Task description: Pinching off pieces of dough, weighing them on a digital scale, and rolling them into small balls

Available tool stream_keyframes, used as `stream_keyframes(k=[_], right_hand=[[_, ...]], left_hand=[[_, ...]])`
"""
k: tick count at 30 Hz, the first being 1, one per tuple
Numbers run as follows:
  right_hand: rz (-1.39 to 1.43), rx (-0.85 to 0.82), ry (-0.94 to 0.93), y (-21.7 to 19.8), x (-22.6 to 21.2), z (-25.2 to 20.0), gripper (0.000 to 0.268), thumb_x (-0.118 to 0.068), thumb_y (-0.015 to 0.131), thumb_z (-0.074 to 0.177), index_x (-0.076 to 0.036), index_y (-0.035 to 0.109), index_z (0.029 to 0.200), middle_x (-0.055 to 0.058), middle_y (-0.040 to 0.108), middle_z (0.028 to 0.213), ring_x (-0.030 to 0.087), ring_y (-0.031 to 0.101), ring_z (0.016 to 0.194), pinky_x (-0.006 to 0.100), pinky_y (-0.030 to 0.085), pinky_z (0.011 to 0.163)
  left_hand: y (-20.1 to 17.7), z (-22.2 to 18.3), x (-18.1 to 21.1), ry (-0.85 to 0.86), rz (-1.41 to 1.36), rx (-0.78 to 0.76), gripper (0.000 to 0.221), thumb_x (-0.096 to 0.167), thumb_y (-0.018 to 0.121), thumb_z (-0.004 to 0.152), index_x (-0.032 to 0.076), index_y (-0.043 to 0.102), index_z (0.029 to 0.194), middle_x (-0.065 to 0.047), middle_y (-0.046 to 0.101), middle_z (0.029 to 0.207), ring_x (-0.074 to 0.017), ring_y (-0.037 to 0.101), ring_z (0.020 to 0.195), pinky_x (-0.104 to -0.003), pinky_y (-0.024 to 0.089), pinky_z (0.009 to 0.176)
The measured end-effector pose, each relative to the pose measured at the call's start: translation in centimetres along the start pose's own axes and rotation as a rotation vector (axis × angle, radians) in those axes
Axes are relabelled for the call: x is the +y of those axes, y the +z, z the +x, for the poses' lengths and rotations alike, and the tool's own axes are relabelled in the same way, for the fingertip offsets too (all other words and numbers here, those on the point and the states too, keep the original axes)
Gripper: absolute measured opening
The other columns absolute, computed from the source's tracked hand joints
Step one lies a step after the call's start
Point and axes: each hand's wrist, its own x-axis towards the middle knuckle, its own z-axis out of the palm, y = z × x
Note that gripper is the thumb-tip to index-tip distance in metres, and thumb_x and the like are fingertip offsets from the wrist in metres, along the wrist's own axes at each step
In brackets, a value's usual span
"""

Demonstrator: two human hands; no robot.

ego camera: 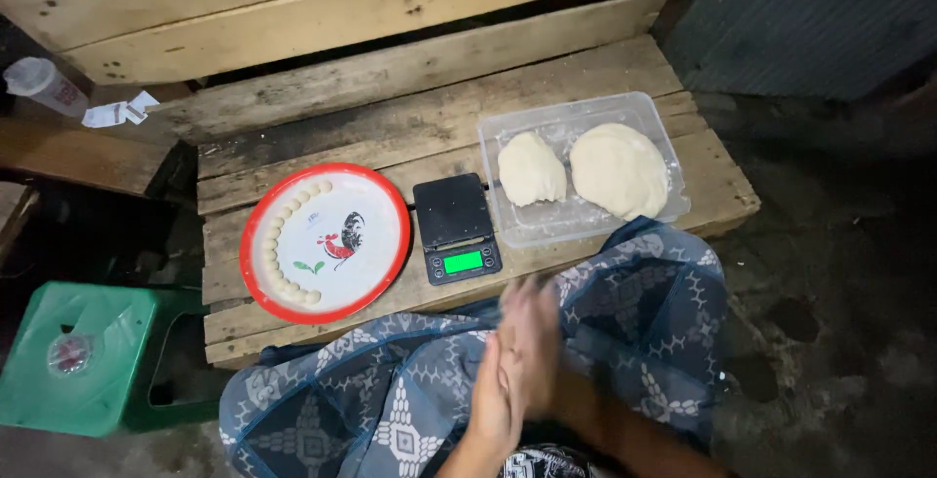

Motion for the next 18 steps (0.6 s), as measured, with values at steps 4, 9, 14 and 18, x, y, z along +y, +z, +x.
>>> stream_keyframes(k=[4,9,14,18], right_hand=[[0.023,-0.028,-0.070,-0.5,2.5,-0.5,0.055,-0.035,0.014,0.117,0.002,0.034,0.153,0.021,0.058,0.147,0.033,0.042,0.152,0.058,0.025,0.133],[0.056,-0.057,-0.164,1.1,0.3,-2.1,0.066,-0.046,0.011,0.115,0.004,0.034,0.152,0.024,0.057,0.147,0.039,0.037,0.154,0.060,0.020,0.132],[-0.998,-0.386,0.049,3.5,-5.2,-5.0,0.061,-0.040,0.015,0.114,-0.007,0.027,0.162,0.014,0.046,0.161,0.026,0.034,0.155,0.044,0.016,0.131],[0.118,-0.067,-0.153,0.9,1.8,-0.1,0.066,-0.049,0.003,0.116,-0.007,0.021,0.163,0.010,0.042,0.163,0.026,0.024,0.163,0.053,0.012,0.137]], left_hand=[[-3.5,2.2,-7.3,0.757,-0.219,-0.191,0.073,0.046,0.046,0.105,0.014,0.013,0.163,-0.011,0.030,0.166,-0.0301,0.038,0.148,-0.052,0.024,0.126],[-2.0,3.3,-4.7,-0.046,-0.425,0.161,0.057,0.007,0.057,0.095,0.003,0.050,0.151,-0.017,0.064,0.147,-0.0117,0.068,0.106,-0.022,0.051,0.095],[-7.1,2.4,-8.6,0.177,-0.580,-0.254,0.056,0.034,0.039,0.108,0.014,0.032,0.159,-0.013,0.047,0.156,-0.0199,0.051,0.138,-0.033,0.039,0.118],[-4.9,3.3,-5.5,0.144,-0.205,0.017,0.065,0.034,0.063,0.092,0.008,0.049,0.150,-0.011,0.049,0.159,-0.0274,0.049,0.143,-0.043,0.038,0.117]])
